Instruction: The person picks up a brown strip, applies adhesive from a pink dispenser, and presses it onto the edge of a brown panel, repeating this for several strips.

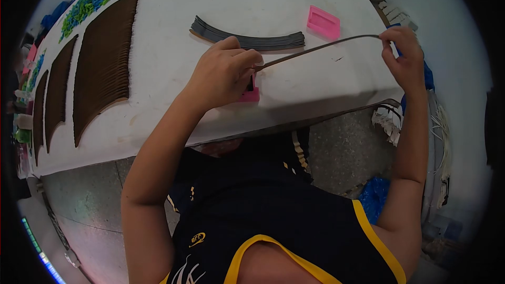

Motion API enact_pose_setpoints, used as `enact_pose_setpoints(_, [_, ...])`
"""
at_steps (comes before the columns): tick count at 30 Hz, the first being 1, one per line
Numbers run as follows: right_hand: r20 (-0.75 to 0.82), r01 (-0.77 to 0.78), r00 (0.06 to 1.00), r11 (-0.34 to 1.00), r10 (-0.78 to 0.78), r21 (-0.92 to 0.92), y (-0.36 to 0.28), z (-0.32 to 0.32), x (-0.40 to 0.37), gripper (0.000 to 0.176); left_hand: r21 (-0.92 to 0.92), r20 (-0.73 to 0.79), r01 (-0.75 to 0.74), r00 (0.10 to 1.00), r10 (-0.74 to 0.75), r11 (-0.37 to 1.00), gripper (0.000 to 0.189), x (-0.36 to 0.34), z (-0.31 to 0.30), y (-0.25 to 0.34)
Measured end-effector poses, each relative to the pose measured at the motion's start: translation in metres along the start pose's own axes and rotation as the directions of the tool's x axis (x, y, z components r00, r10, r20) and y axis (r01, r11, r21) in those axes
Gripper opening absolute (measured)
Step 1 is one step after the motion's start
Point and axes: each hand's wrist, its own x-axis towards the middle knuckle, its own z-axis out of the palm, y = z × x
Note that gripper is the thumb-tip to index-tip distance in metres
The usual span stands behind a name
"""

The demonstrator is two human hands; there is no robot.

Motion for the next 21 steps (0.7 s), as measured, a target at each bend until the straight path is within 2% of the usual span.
enact_pose_setpoints(2, [-0.053,0.093,0.994,0.996,-0.094,-0.004,-0.001,-0.009,0.018,0.024,0.008,0.023,0.010,1.000,-0.010,1.000,0.028,0.004,0.004,0.003])
enact_pose_setpoints(3, [-0.055,0.092,0.994,0.996,-0.093,-0.005,0.000,-0.013,0.027,0.024,0.017,0.044,0.023,0.999,-0.024,1.000,0.030,0.007,0.005,0.005])
enact_pose_setpoints(5, [-0.049,0.165,0.984,0.982,-0.170,-0.095,0.003,-0.018,0.043,0.026,0.001,0.042,0.003,0.999,-0.003,1.000,0.028,0.009,0.012,0.004])
enact_pose_setpoints(6, [-0.053,0.168,0.984,0.981,-0.173,-0.094,0.003,-0.021,0.048,0.026,-0.014,0.038,-0.015,0.999,0.016,1.000,0.027,0.013,0.011,0.008])
enact_pose_setpoints(7, [-0.015,0.111,0.994,0.992,-0.112,-0.058,0.004,-0.023,0.052,0.025,-0.008,0.035,-0.014,0.999,0.014,1.000,0.027,0.015,0.008,0.012])
enact_pose_setpoints(8, [0.026,0.055,0.998,0.998,-0.055,-0.024,0.006,-0.024,0.055,0.024,-0.161,0.065,0.096,0.994,-0.087,0.982,0.023,0.015,0.004,0.016])
enact_pose_setpoints(9, [0.022,0.064,0.998,0.998,-0.063,-0.022,0.011,-0.025,0.056,0.024,-0.306,0.107,0.206,0.978,-0.181,0.929,0.020,0.017,-0.003,0.021])
enact_pose_setpoints(10, [0.042,0.040,0.998,0.999,-0.041,0.015,0.019,-0.027,0.056,0.021,-0.299,0.099,0.207,0.978,-0.186,0.931,0.020,0.019,-0.011,0.019])
enact_pose_setpoints(11, [0.063,0.018,0.998,0.998,-0.022,0.053,0.027,-0.028,0.056,0.018,-0.596,0.286,0.388,0.921,-0.265,0.703,0.017,0.020,-0.021,0.016])
enact_pose_setpoints(12, [0.057,0.034,0.998,0.998,-0.038,0.059,0.036,-0.027,0.054,0.018,-0.763,0.476,0.540,0.841,-0.258,0.355,0.015,0.020,-0.029,0.012])
enact_pose_setpoints(13, [0.178,-0.125,0.980,0.974,0.091,0.187,0.044,-0.025,0.049,0.015,-0.762,0.463,0.536,0.844,-0.272,0.364,0.015,0.020,-0.034,0.010])
enact_pose_setpoints(14, [0.313,-0.289,0.930,0.912,0.194,0.291,0.052,-0.022,0.044,0.011,-0.825,0.447,0.504,0.859,-0.251,0.257,0.013,0.020,-0.039,0.008])
enact_pose_setpoints(15, [0.305,-0.269,0.936,0.914,0.175,0.303,0.058,-0.016,0.038,0.011,-0.873,0.426,0.465,0.874,-0.232,0.145,0.011,0.019,-0.043,0.005])
enact_pose_setpoints(16, [0.412,-0.345,0.896,0.841,0.164,0.416,0.063,-0.008,0.032,0.010,-0.874,0.414,0.459,0.876,-0.247,0.159,0.011,0.017,-0.047,0.000])
enact_pose_setpoints(17, [0.514,-0.426,0.847,0.750,0.135,0.506,0.067,0.001,0.026,0.009,-0.893,0.420,0.446,0.875,-0.240,0.063,0.012,0.015,-0.048,-0.006])
enact_pose_setpoints(18, [0.507,-0.412,0.853,0.752,0.120,0.515,0.068,0.011,0.020,0.009,-0.902,0.425,0.429,0.876,-0.229,-0.035,0.013,0.013,-0.049,-0.011])
enact_pose_setpoints(19, [0.553,-0.483,0.824,0.666,0.126,0.568,0.070,0.020,0.014,0.007,-0.906,0.416,0.423,0.878,-0.237,-0.025,0.013,0.011,-0.051,-0.014])
enact_pose_setpoints(20, [0.598,-0.551,0.792,0.572,0.126,0.608,0.070,0.028,0.007,0.006,-0.914,0.404,0.397,0.866,-0.293,-0.086,0.013,0.008,-0.052,-0.015])
enact_pose_setpoints(21, [0.591,-0.541,0.798,0.576,0.119,0.613,0.065,0.035,0.003,0.006,-0.919,0.394,0.366,0.851,-0.347,-0.147,0.014,0.007,-0.052,-0.017])
